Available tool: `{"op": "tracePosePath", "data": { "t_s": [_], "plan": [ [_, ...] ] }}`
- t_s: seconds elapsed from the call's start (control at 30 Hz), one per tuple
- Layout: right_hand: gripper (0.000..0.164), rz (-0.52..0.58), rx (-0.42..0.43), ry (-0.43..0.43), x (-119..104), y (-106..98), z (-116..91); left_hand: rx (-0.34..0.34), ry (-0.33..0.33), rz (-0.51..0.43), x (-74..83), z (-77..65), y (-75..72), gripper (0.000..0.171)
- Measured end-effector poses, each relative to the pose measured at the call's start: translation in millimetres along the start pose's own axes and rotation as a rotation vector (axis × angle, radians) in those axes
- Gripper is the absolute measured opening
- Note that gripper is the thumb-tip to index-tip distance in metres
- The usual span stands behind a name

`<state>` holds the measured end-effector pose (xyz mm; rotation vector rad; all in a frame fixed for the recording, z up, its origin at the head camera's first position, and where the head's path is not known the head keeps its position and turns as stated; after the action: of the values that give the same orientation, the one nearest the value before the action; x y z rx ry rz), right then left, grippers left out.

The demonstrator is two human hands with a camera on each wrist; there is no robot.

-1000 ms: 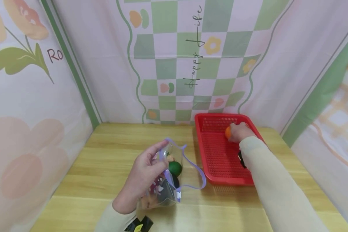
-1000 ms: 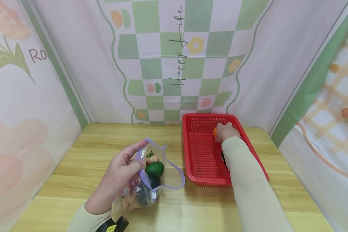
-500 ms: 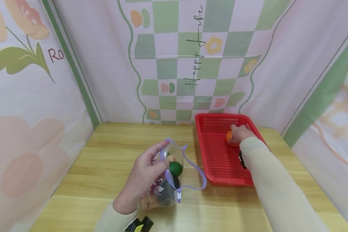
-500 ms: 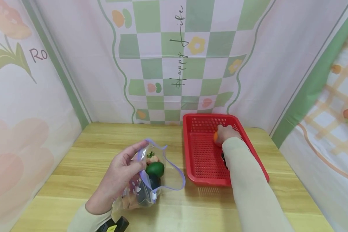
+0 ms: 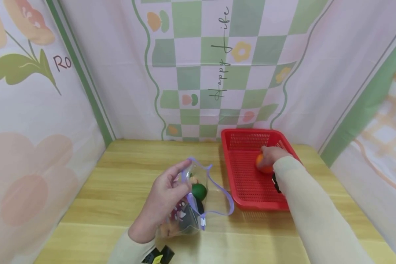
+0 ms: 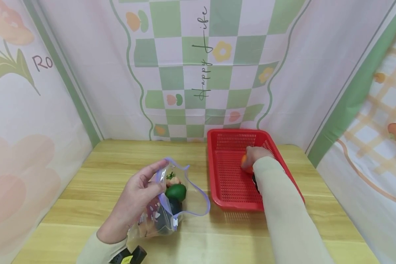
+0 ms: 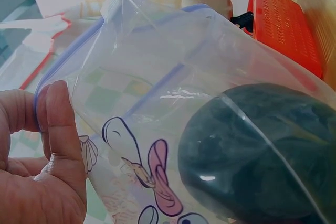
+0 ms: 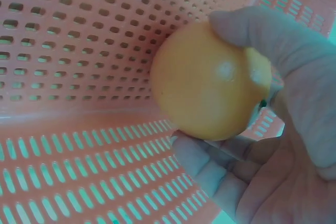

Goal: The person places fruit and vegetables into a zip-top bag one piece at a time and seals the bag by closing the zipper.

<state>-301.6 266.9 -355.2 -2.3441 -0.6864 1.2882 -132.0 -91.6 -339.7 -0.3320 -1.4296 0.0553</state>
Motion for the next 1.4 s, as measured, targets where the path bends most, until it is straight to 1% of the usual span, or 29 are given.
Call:
{"op": "tracePosePath", "data": {
  "t_s": [0.07,0.13,0.17,0.2,0.27,0.3,0.4,0.5,0.53,0.63,0.77,0.9,1.03,1.1,1.2,1.3,1.4],
  "plan": [
    [0.117,-0.018,0.011,-0.003,-0.5,-0.8,3.8,-0.002,0.0,0.0,0.0,-0.1,-0.1,0.056],
    [0.116,-0.085,0.009,-0.036,-1.7,-1.7,11.3,-0.003,0.001,0.001,-0.5,-0.1,-0.3,0.056],
    [0.114,-0.137,0.009,-0.061,-3.4,-1.8,15.2,-0.004,0.001,0.003,-0.6,-0.1,-0.4,0.056],
    [0.111,-0.218,0.01,-0.1,-5.6,-2.0,19.3,-0.005,0.002,0.003,-0.8,0.0,-0.4,0.056],
    [0.102,-0.366,0.025,-0.191,-11.0,-1.2,26.0,-0.004,-0.001,0.002,-1.1,-0.1,-0.6,0.056],
    [0.096,-0.422,0.03,-0.244,-14.5,-0.2,27.4,-0.004,-0.003,0.0,-1.1,0.0,-0.6,0.056],
    [0.084,-0.487,0.065,-0.357,-25.9,4.7,25.1,0.002,-0.012,0.001,-1.1,0.2,-0.6,0.055],
    [0.077,-0.502,0.091,-0.448,-37.2,11.2,16.7,0.001,-0.011,0.001,-1.2,0.6,-0.5,0.055],
    [0.077,-0.506,0.099,-0.475,-40.7,13.1,13.1,0.0,-0.008,0.003,-1.2,0.7,-0.4,0.055],
    [0.072,-0.53,0.12,-0.569,-51.4,18.9,-0.4,-0.004,-0.001,0.006,-1.1,0.9,-0.2,0.055],
    [0.068,-0.522,0.141,-0.702,-67.6,26.9,-24.4,-0.002,-0.002,0.012,-0.9,0.9,-0.1,0.055],
    [0.065,-0.466,0.149,-0.791,-83.1,37.4,-56.9,-0.003,-0.003,0.009,-0.9,0.9,0.1,0.055],
    [0.066,-0.403,0.141,-0.867,-93.6,50.2,-95.4,-0.003,-0.006,0.006,-0.6,1.0,0.2,0.054],
    [0.068,-0.391,0.138,-0.923,-96.1,57.1,-112.3,-0.004,-0.008,0.005,-0.2,1.2,0.5,0.055],
    [0.068,-0.404,0.143,-1.014,-96.7,67.0,-132.7,-0.004,-0.011,0.006,0.2,1.3,0.8,0.054],
    [0.068,-0.428,0.148,-1.094,-94.4,75.9,-149.0,-0.003,-0.009,0.012,0.6,1.2,0.7,0.054],
    [0.072,-0.443,0.143,-1.164,-89.8,85.1,-161.9,-0.007,0.005,0.024,0.6,0.8,0.5,0.053]
  ]
}}
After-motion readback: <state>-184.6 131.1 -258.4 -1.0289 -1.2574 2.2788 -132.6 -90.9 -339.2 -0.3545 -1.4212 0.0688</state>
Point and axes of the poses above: each hand's wrist, its own z-axis towards the middle knuckle, its own y-axis out of the palm, x = y × z, the point moved 1 cm from there along z, towards the middle knuckle, and after that the axes turned 14 degrees about z, right-handed, at the moved point
